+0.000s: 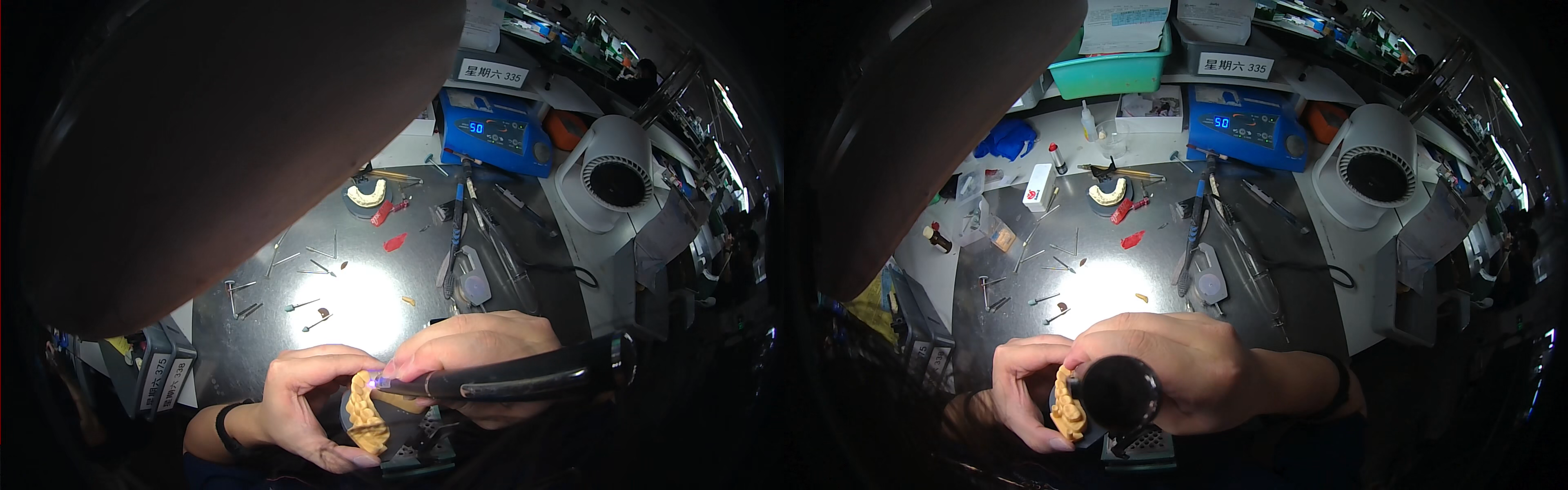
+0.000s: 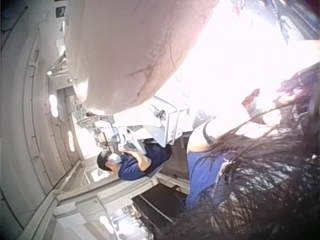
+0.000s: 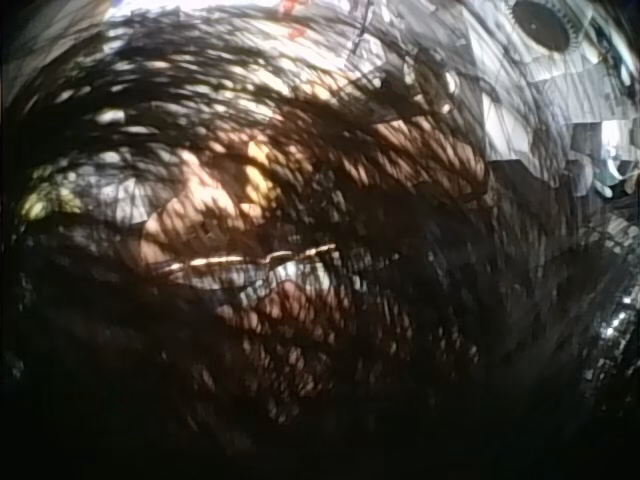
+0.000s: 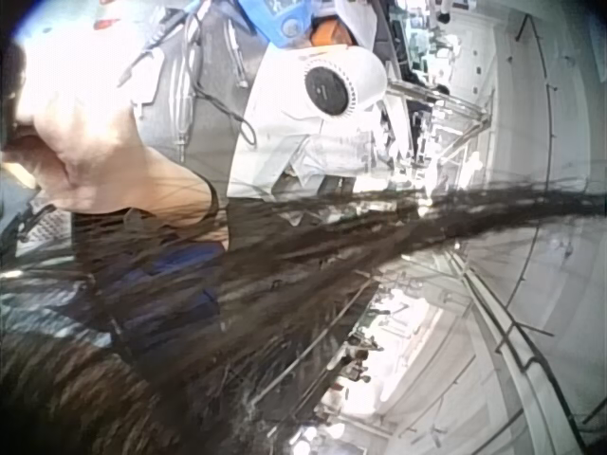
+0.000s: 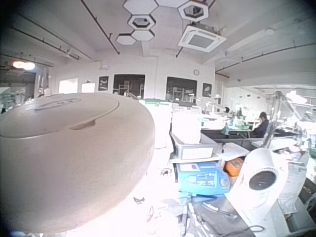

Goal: The person is refining and finishing a dental mold/denture using various specialized tools at a lab bench.

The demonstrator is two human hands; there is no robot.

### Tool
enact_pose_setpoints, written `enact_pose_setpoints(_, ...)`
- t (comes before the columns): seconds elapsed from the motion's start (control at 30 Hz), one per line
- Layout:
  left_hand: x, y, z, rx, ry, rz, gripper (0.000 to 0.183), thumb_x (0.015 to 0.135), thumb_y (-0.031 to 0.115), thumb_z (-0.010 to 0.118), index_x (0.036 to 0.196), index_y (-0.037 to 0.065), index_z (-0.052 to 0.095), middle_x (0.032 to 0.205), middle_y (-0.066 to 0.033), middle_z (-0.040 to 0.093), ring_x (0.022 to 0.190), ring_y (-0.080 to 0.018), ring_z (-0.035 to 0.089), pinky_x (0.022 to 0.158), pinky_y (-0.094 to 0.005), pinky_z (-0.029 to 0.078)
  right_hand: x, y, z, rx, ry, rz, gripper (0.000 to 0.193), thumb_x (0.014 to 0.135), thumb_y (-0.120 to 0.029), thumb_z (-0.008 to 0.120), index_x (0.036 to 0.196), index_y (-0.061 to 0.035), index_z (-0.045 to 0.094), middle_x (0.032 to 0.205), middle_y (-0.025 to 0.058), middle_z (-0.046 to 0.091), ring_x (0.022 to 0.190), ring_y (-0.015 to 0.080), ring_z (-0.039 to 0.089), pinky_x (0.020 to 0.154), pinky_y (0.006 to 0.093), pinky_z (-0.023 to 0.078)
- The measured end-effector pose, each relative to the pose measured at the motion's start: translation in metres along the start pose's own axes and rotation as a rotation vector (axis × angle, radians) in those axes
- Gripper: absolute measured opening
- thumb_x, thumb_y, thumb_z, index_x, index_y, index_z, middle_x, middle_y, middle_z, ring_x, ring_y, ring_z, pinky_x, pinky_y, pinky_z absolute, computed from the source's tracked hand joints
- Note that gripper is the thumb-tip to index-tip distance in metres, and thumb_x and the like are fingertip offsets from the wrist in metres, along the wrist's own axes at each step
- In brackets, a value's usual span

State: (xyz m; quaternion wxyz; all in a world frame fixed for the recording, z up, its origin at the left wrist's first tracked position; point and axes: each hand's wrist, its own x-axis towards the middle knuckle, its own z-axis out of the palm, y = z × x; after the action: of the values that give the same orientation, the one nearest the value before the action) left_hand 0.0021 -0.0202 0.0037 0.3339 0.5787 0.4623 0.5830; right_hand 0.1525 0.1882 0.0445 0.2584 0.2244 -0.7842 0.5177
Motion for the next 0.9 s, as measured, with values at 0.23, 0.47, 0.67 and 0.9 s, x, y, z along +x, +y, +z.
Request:
enact_pose_setpoints(0.23,-0.002,-0.003,0.001,-0.032,0.001,-0.008,0.082,0.063,0.020,0.099,0.124,-0.016,0.059,0.115,-0.0212,0.067,0.103,-0.0209,0.069,0.093,-0.0316,0.056,-0.001,-0.001,0.000,-0.005,-0.002,0.004,0.044,0.073,0.006,0.074,0.116,0.0050,0.065,0.104,0.0198,0.072,0.091,0.0346,0.074,0.077,0.0385,0.059)
enact_pose_setpoints(0.47,-0.002,-0.008,0.001,-0.049,-0.004,0.013,0.082,0.063,0.022,0.099,0.124,-0.016,0.060,0.115,-0.0209,0.066,0.103,-0.0203,0.068,0.093,-0.0306,0.055,0.003,-0.005,-0.005,-0.070,-0.023,-0.015,0.039,0.077,0.006,0.074,0.116,0.0068,0.065,0.103,0.0204,0.072,0.088,0.0329,0.074,0.074,0.0374,0.059)
enact_pose_setpoints(0.67,-0.001,0.002,-0.002,0.015,0.015,-0.035,0.084,0.061,0.023,0.100,0.124,-0.015,0.061,0.113,-0.0207,0.067,0.101,-0.0194,0.068,0.090,-0.0292,0.056,0.007,0.002,-0.008,-0.239,0.191,0.250,0.031,0.086,0.000,0.075,0.113,0.0111,0.066,0.085,0.0145,0.070,0.065,0.0144,0.069,0.056,0.0256,0.053)
enact_pose_setpoints(0.9,-0.001,-0.002,-0.002,0.049,0.026,0.076,0.085,0.056,0.031,0.100,0.119,-0.015,0.065,0.110,-0.0223,0.070,0.098,-0.0239,0.071,0.088,-0.0314,0.057,-0.013,0.036,-0.033,-0.895,-0.071,0.586,0.014,0.082,-0.009,0.068,0.079,0.0033,0.061,0.075,0.0206,0.066,0.069,0.0386,0.068,0.066,0.0453,0.056)
